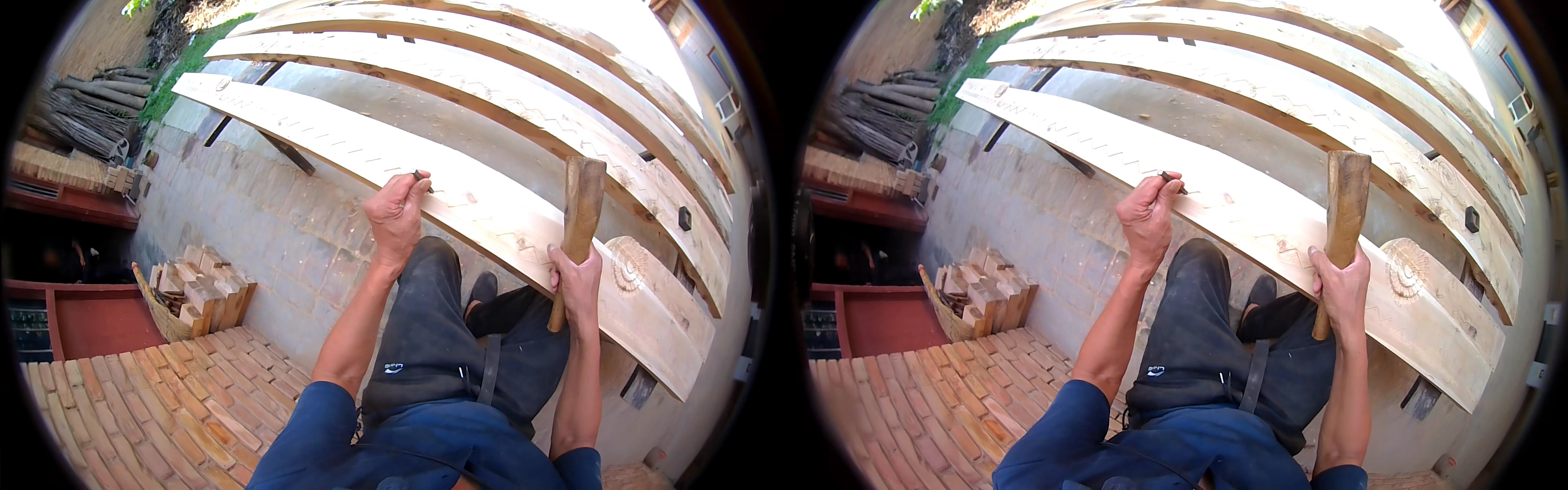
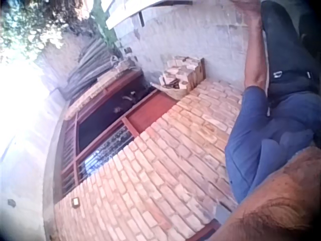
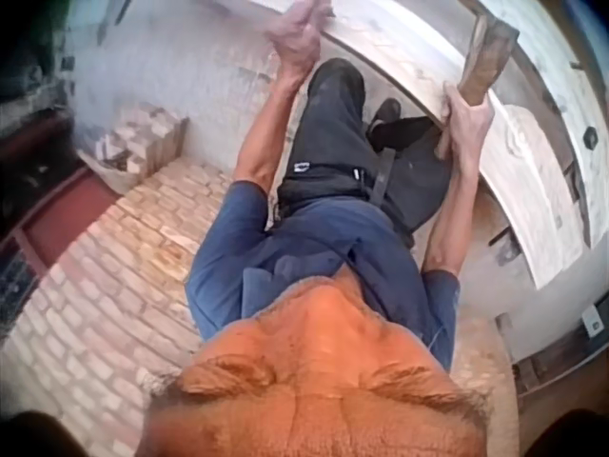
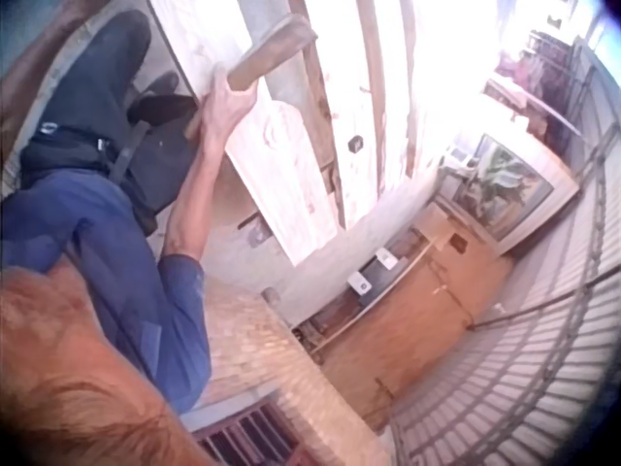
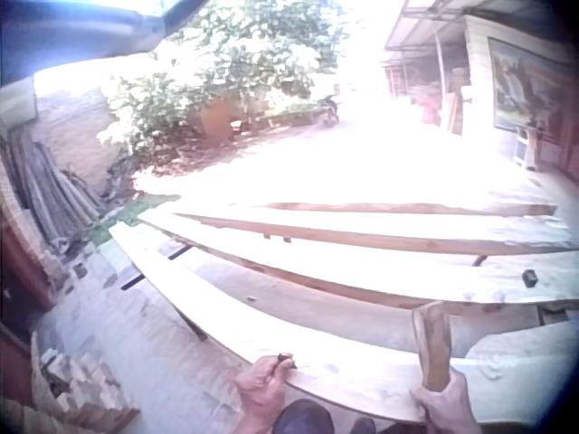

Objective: The person carves decorative patterns into long wooden planks using a chisel and a wooden mallet. They repeatedly strike the chisel to create zigzag and spiral designs, then inspect the carved surfaces by running their hands over them.

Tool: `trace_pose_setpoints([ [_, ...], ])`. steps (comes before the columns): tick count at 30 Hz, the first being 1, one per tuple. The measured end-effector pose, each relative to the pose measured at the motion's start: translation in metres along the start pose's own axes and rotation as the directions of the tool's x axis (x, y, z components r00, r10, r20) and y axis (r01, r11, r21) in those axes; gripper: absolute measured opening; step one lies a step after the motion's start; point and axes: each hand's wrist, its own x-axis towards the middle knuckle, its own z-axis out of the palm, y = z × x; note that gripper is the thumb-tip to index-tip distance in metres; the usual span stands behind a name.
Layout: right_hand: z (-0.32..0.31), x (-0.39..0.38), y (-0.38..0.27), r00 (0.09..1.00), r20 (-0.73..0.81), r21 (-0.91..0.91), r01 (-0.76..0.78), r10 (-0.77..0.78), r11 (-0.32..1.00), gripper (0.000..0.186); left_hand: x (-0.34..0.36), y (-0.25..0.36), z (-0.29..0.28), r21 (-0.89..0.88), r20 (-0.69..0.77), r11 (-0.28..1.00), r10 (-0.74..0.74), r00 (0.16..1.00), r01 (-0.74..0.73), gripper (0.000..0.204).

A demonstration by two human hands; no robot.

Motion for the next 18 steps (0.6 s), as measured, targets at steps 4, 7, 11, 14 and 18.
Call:
trace_pose_setpoints([
  [4,0.002,-0.0027,0.0023,1.0,-0.008,-0.001,0.021,-0.021,1.0,0.022,-0.0021,0.0023,0.0052,0.101,0.027,0.992,0.067,0.997,-0.069,0.007],
  [7,0.0014,-0.0028,0.0033,1.0,-0.004,-0.027,0.028,-0.028,0.999,0.024,-0.0011,0.0016,0.0055,0.129,0.058,0.986,0.102,0.993,-0.109,0.007],
  [11,0.0017,-0.0031,0.0017,1.0,-0.003,-0.045,0.019,-0.02,0.999,0.026,-0.0005,-0.0002,0.0035,0.166,0.088,0.98,0.1,0.991,-0.113,0.007],
  [14,0.0012,-0.003,0.0021,1.0,-0.003,-0.059,0.026,-0.027,0.998,0.025,-0.0009,-0.0019,0.004,0.165,0.089,0.981,0.091,0.992,-0.105,0.008],
  [18,0.0011,-0.0029,0.0023,1.0,-0.001,-0.071,0.031,-0.032,0.997,0.027,-0.0017,-0.0014,0.0052,0.17,0.084,0.98,0.09,0.992,-0.104,0.009],
])
